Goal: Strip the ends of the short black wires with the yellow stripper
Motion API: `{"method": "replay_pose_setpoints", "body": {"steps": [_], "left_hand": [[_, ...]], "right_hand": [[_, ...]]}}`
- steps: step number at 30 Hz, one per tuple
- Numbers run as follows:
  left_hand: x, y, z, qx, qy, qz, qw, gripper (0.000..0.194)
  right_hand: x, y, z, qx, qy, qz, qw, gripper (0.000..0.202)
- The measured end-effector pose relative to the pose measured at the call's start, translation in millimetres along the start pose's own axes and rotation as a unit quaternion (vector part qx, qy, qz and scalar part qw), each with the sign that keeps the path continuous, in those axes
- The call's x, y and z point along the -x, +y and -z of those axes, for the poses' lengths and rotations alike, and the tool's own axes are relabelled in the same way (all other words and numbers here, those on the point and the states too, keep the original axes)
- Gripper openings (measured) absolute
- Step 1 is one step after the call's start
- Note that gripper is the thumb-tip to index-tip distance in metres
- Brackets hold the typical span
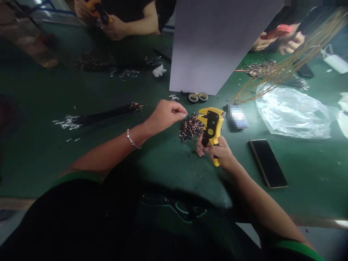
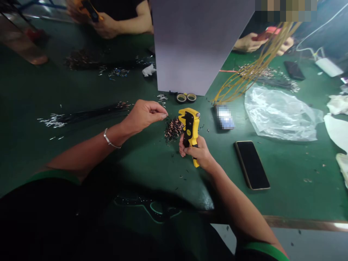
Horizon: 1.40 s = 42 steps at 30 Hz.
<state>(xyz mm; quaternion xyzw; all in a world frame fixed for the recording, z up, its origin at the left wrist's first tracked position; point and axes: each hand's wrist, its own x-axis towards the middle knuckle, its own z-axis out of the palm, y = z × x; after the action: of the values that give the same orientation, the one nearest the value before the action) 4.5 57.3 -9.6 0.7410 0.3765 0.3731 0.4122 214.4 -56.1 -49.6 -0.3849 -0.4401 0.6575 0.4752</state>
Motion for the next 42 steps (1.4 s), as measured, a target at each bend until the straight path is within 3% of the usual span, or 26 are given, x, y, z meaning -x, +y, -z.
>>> {"method": "replay_pose_setpoints", "body": {"steps": [8, 13, 17, 20, 24, 27, 33, 35, 40, 42], "left_hand": [[8.9, 6.7, -3.6, -0.115, 0.028, -0.139, 0.983, 0.014], [16.4, 6.3, -8.8, -0.169, 0.043, -0.224, 0.959, 0.017], [20.4, 5.5, -11.5, -0.224, 0.049, -0.274, 0.934, 0.017], [21.8, 4.2, -13.0, -0.245, 0.059, -0.304, 0.919, 0.016], [23.6, 3.8, -14.5, -0.266, 0.070, -0.320, 0.907, 0.016], [24.8, 4.3, -15.3, -0.286, 0.069, -0.331, 0.896, 0.018], [25.7, 2.2, -17.7, -0.295, 0.076, -0.350, 0.886, 0.016], [26.5, 1.0, -18.9, -0.301, 0.072, -0.351, 0.883, 0.016], [30.0, -1.3, -23.0, -0.307, 0.057, -0.354, 0.881, 0.017], [31.9, -1.7, -25.0, -0.304, 0.050, -0.358, 0.881, 0.016]], "right_hand": [[-3.9, 7.4, -0.4, 0.009, -0.017, -0.006, 1.000, 0.029], [-2.2, -1.3, -4.5, 0.044, 0.053, 0.009, 0.998, 0.029], [-1.1, -11.6, -3.2, 0.147, 0.136, 0.006, 0.980, 0.029], [-2.3, -11.4, 1.4, 0.320, 0.209, 0.002, 0.924, 0.034], [-4.1, -5.5, 0.1, 0.530, 0.259, -0.033, 0.807, 0.042], [-4.0, -1.7, -5.5, 0.613, 0.242, -0.035, 0.752, 0.044], [-0.5, 1.1, -4.7, 0.711, 0.196, 0.059, 0.672, 0.035], [1.2, -0.7, -3.1, 0.698, 0.192, 0.089, 0.684, 0.031], [6.1, -10.6, -9.2, 0.542, 0.183, 0.178, 0.801, 0.026], [7.4, -13.2, -13.0, 0.501, 0.168, 0.194, 0.826, 0.022]]}}
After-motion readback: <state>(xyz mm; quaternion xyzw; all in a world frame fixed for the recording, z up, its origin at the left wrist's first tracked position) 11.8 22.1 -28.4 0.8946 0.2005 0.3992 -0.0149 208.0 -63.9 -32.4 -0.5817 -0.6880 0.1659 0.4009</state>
